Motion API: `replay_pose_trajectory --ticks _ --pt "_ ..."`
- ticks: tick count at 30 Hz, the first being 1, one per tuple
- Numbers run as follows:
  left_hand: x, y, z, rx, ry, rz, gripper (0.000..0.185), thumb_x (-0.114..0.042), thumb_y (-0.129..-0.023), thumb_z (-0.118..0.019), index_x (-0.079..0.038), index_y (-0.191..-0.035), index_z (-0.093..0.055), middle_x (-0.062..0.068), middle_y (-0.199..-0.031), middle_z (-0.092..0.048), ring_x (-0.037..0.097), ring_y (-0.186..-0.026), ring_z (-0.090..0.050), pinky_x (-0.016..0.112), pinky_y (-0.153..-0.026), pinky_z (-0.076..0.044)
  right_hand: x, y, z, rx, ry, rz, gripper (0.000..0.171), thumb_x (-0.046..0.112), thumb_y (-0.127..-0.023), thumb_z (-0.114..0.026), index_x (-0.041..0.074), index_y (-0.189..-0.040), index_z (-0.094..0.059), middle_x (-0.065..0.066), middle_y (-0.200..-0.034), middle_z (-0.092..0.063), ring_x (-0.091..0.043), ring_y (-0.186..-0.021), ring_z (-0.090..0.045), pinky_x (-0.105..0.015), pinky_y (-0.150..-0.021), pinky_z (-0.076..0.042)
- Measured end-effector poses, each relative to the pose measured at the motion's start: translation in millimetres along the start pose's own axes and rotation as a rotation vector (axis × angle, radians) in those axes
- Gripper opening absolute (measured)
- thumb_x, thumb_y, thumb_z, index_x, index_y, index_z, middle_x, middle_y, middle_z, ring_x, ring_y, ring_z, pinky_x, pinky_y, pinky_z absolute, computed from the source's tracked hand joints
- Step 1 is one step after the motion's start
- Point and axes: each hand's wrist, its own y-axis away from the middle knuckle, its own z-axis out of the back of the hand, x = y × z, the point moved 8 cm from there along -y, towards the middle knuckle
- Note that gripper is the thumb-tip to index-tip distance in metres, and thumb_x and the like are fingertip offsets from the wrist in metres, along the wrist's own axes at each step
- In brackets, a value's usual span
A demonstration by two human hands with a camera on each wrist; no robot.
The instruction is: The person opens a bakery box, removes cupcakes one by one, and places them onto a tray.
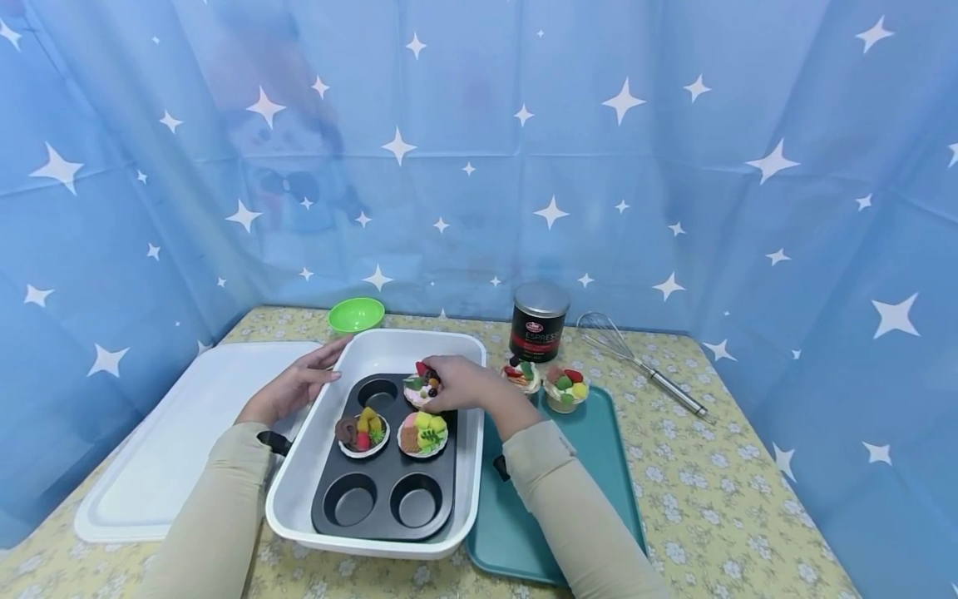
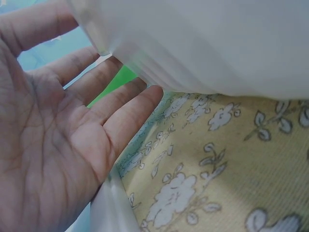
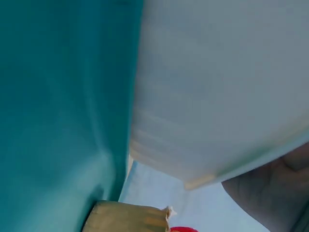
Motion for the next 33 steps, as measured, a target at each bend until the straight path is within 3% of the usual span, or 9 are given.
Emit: replay_pose_trajectory --ticks 17,33 --pt "0.3 -0.8 0.2 0.004 0.000 0.001 0.076 -0.010 -0.097 -0.058 -0.022 -0.163 -0.021 0.006 -0.167 -0.018 0.034 -0.148 -0.029 0.028 -0.103 -0.047 -0.1 -2.0 -1.6 -0.071 0.031 0.004 0.064 0.042 -0.088 -0.077 0.012 -0.140 -0.053 0.005 -0.096 -0.059 -0.012 -0.079 -0.057 -0.030 -0.069 -0.051" --pt "0.0 -0.5 0.3 0.003 0.000 -0.002 0.076 -0.011 -0.097 -0.059 -0.022 -0.162 -0.022 0.004 -0.167 -0.019 0.032 -0.149 -0.027 0.027 -0.106 -0.044 0.1 -0.1 0.4 -0.104 0.003 0.029 0.071 0.038 -0.087 -0.079 0.010 -0.146 -0.048 0.003 -0.105 -0.058 -0.011 -0.079 -0.057 -0.029 -0.070 -0.052"
